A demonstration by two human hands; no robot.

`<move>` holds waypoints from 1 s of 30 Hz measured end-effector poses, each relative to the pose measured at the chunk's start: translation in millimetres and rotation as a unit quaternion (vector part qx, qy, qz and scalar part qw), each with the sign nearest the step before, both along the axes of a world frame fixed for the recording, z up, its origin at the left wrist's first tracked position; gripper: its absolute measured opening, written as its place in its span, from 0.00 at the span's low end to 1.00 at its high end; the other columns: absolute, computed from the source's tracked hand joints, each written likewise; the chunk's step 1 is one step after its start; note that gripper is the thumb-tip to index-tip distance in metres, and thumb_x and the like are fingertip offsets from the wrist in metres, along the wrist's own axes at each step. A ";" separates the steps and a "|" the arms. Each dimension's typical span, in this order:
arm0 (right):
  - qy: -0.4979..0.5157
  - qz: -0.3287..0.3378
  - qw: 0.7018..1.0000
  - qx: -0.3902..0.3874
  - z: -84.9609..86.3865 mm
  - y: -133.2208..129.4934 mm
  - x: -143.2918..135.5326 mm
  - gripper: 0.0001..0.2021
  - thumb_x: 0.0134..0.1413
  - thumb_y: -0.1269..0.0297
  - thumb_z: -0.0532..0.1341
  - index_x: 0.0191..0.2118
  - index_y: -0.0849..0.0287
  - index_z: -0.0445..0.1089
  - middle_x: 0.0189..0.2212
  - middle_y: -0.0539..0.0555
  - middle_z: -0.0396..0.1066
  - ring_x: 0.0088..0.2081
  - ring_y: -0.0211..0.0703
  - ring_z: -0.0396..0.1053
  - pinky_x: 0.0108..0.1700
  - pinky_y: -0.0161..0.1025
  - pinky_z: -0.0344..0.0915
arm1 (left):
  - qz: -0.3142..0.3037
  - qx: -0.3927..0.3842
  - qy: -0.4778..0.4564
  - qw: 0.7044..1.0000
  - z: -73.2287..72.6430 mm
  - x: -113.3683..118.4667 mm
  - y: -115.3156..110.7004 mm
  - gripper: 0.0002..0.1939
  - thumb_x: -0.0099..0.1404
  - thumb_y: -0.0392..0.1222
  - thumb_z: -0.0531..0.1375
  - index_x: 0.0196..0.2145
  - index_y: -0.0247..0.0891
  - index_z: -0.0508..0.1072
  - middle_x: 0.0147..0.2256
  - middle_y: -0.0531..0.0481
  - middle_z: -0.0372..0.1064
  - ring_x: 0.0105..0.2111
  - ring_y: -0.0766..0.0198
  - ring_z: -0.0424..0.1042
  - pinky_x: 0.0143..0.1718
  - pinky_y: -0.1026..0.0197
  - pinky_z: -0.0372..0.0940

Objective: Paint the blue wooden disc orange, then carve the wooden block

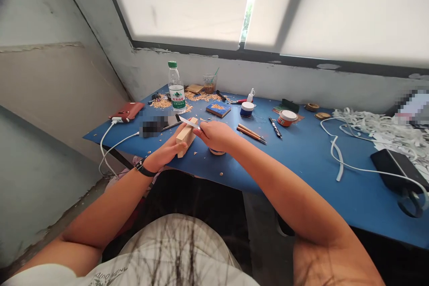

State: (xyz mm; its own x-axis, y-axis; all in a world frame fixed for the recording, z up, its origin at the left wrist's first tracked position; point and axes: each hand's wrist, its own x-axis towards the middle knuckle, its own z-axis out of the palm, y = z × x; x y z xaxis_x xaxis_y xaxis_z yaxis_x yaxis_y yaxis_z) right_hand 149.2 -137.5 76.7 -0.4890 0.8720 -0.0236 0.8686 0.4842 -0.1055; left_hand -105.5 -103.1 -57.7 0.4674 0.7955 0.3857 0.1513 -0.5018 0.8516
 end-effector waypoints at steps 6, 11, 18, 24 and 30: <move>-0.060 0.003 0.998 -0.008 17.0 -15.1 -8.2 0.30 0.97 0.46 0.51 0.63 0.65 0.83 0.46 0.65 0.85 0.42 0.56 0.75 0.42 0.49 0.52 | -0.036 -0.164 -0.096 0.981 6.0 17.4 -3.5 0.72 0.68 1.04 0.62 0.92 0.55 0.70 0.95 0.42 0.57 0.95 0.26 0.54 0.94 0.36 0.58; -0.080 -0.020 0.997 0.000 5.3 -24.5 0.8 0.25 0.97 0.50 0.53 0.62 0.63 0.83 0.45 0.63 0.84 0.41 0.55 0.74 0.41 0.49 0.51 | -0.024 -0.194 -0.146 0.970 15.0 29.7 -12.8 0.71 0.65 1.02 0.69 0.86 0.48 0.76 0.79 0.34 0.80 0.74 0.29 0.81 0.74 0.36 0.78; -0.057 -0.006 0.998 0.003 -7.3 -25.9 7.4 0.22 0.97 0.51 0.56 0.59 0.62 0.81 0.45 0.62 0.85 0.41 0.53 0.75 0.41 0.48 0.51 | 0.004 -0.145 -0.178 0.973 29.7 40.6 -16.9 0.56 0.63 0.91 0.81 0.63 0.38 0.83 0.53 0.40 0.84 0.50 0.48 0.82 0.50 0.53 0.75; -0.056 0.010 0.998 0.004 -12.0 -27.7 3.6 0.21 0.97 0.52 0.55 0.59 0.61 0.80 0.47 0.63 0.87 0.42 0.52 0.76 0.42 0.46 0.52 | 0.024 -0.167 -0.194 0.966 34.5 44.5 -22.8 0.52 0.59 0.89 0.84 0.54 0.40 0.81 0.46 0.45 0.83 0.42 0.54 0.80 0.44 0.56 0.74; -0.051 0.030 0.998 0.001 -11.5 -36.8 -0.5 0.18 0.96 0.55 0.54 0.58 0.59 0.79 0.43 0.59 0.84 0.38 0.49 0.72 0.40 0.46 0.51 | 0.015 -0.136 -0.154 0.978 37.1 37.0 -32.2 0.50 0.63 0.91 0.79 0.54 0.39 0.84 0.46 0.44 0.83 0.41 0.54 0.77 0.44 0.55 0.74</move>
